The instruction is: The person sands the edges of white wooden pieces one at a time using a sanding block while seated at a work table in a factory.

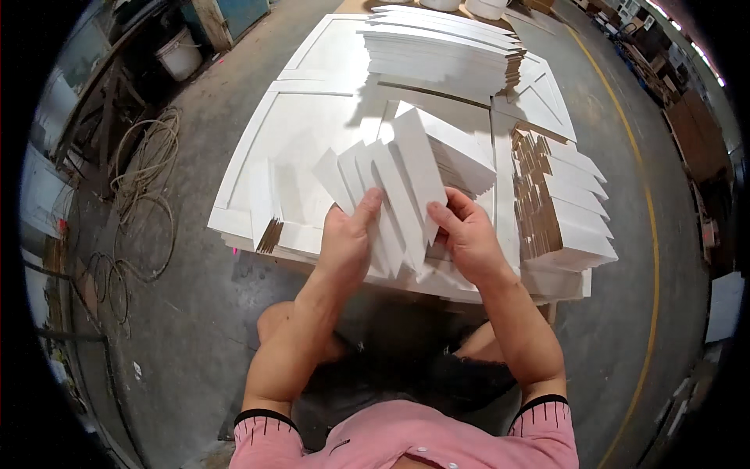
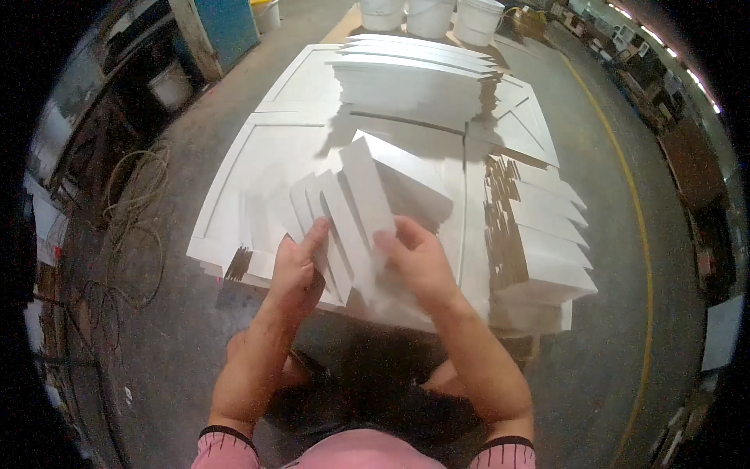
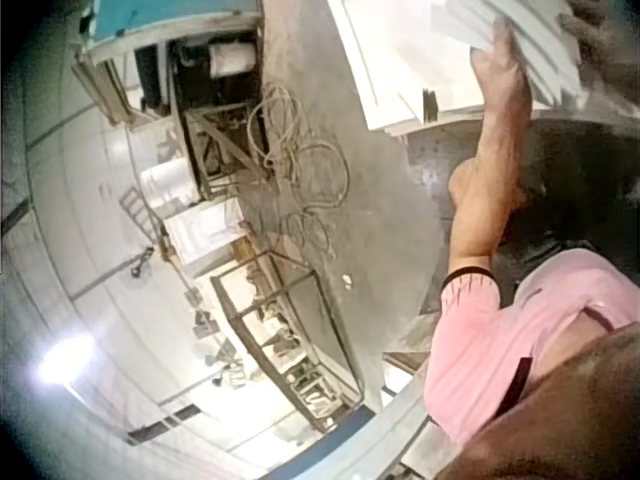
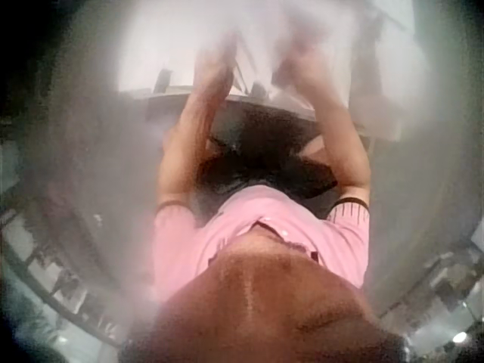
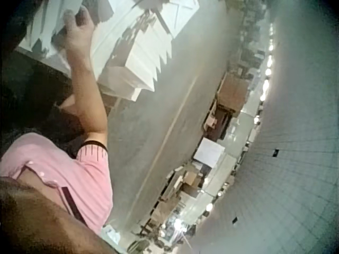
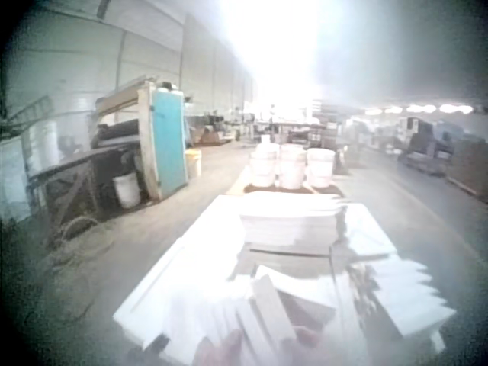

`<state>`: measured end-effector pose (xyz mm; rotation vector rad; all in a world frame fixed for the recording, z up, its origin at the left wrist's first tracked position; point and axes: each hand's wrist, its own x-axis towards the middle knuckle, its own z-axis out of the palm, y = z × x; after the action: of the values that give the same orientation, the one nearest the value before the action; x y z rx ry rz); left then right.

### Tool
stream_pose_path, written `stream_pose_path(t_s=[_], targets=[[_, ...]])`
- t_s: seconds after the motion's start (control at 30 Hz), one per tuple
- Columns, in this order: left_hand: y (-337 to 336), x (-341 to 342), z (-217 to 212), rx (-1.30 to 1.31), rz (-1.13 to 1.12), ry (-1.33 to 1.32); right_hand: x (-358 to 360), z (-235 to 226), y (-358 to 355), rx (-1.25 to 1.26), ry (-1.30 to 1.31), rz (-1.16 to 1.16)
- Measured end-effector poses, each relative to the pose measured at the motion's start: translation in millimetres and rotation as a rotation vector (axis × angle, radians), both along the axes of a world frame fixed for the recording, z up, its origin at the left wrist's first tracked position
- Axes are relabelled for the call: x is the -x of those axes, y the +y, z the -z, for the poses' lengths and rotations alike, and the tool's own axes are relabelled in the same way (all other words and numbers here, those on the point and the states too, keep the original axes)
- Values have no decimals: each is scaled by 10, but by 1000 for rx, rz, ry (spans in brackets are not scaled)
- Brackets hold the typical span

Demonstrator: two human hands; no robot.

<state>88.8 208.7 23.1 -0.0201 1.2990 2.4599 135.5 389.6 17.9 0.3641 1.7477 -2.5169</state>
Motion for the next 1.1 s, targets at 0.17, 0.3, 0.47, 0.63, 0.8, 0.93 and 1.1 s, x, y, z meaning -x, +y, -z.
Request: stream_pose_path(t_s=[0.17,0.3,0.47,0.63,0.8,0.93,1.1], targets=[[34,-44,-75,91,-46,-4,3,-61,-92,-8,25,-39],[50,-52,-108,76,-35,-36,26,-83,-110,32,61,-11],[-126,78,129,-202,98,-197,47,-141,-153,64,56,32],[-64,4,1,29,60,-12,72,-50,-118,81,32,36],[-11,-69,-24,275,-38,106,47,-71,-189,90,9,-79],[-80,-14,-46,370,50,88,65,-119,-149,19,47,-2],[-118,9,-105,297,93,82,87,-133,-93,97,78,29]])
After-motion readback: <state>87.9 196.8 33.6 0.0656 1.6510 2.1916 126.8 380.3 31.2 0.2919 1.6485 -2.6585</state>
